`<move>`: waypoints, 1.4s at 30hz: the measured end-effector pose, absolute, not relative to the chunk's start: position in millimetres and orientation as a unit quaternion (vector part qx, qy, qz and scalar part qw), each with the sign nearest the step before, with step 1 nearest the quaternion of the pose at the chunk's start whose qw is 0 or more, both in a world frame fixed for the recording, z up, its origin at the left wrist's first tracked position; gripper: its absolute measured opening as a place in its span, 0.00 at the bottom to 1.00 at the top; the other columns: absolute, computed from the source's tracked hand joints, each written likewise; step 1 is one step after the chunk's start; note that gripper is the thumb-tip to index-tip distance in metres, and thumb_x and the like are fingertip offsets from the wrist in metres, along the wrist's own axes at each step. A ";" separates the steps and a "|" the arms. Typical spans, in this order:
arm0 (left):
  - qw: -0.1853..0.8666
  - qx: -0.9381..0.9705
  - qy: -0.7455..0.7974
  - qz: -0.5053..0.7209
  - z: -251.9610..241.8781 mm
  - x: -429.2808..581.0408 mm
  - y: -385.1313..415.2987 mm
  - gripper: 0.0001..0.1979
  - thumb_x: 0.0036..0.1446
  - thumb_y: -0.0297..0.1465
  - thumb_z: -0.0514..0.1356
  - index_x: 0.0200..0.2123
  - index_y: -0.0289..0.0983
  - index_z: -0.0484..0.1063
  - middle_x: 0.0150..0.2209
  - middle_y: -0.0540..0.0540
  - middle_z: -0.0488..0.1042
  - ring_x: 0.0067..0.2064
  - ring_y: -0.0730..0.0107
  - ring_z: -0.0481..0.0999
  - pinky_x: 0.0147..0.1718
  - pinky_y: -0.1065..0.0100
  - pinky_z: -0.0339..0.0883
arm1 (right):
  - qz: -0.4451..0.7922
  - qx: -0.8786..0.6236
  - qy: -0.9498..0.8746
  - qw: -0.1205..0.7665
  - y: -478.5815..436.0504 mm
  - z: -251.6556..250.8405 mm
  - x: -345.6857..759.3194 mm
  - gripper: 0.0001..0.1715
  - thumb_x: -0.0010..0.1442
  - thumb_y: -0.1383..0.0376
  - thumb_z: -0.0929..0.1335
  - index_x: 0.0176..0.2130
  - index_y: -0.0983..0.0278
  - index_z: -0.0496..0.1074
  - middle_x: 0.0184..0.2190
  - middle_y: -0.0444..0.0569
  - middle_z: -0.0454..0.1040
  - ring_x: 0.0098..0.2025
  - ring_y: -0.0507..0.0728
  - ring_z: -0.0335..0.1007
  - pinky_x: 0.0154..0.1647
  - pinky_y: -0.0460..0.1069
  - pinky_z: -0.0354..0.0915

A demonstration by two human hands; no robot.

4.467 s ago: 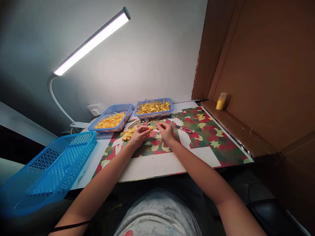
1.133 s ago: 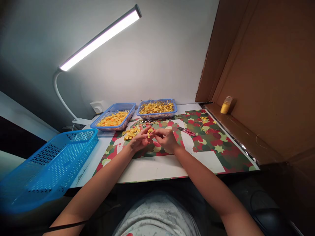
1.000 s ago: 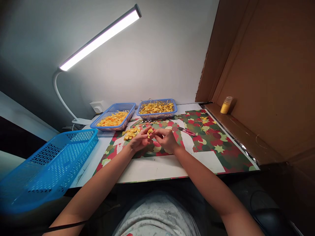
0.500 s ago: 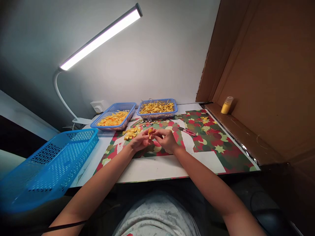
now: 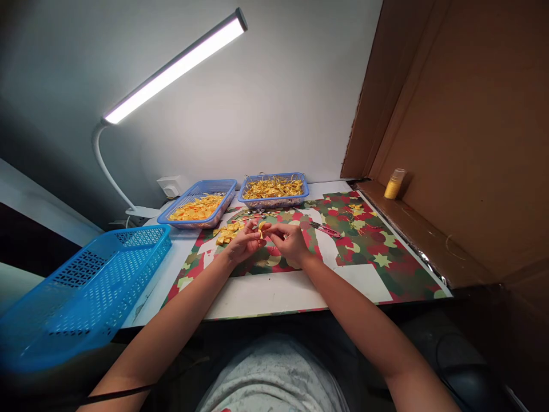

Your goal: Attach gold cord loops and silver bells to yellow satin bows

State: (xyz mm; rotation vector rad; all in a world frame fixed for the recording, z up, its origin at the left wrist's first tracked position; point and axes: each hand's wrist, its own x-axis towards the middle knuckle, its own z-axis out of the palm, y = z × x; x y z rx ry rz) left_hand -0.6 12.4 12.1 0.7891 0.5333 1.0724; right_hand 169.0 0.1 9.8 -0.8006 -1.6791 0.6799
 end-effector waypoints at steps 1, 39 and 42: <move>0.752 0.362 0.246 0.492 12.2 -0.6 12.5 0.15 0.39 0.18 0.70 0.32 0.38 0.75 0.34 0.49 0.77 0.30 0.76 0.74 0.28 0.75 0.65 | 0.284 -0.340 -0.710 0.547 0.2 10.0 169.3 0.08 0.57 0.65 0.68 0.30 0.65 0.78 0.25 0.47 0.78 0.24 0.52 0.67 0.26 0.47 0.62; 0.766 0.353 0.249 0.477 12.4 -1.7 13.6 0.18 0.37 0.18 0.68 0.36 0.37 0.81 0.29 0.48 0.76 0.28 0.77 0.72 0.26 0.75 0.65 | 0.278 -0.335 -0.716 0.546 -1.3 11.0 170.4 0.09 0.56 0.67 0.67 0.30 0.63 0.78 0.27 0.47 0.79 0.27 0.54 0.71 0.27 0.47 0.65; 0.766 0.355 0.254 0.471 12.2 -1.4 13.4 0.19 0.37 0.17 0.68 0.36 0.36 0.81 0.33 0.46 0.77 0.30 0.74 0.74 0.26 0.75 0.65 | 0.276 -0.330 -0.722 0.541 -1.0 10.9 170.6 0.09 0.56 0.67 0.67 0.29 0.63 0.78 0.26 0.47 0.79 0.27 0.54 0.71 0.28 0.48 0.65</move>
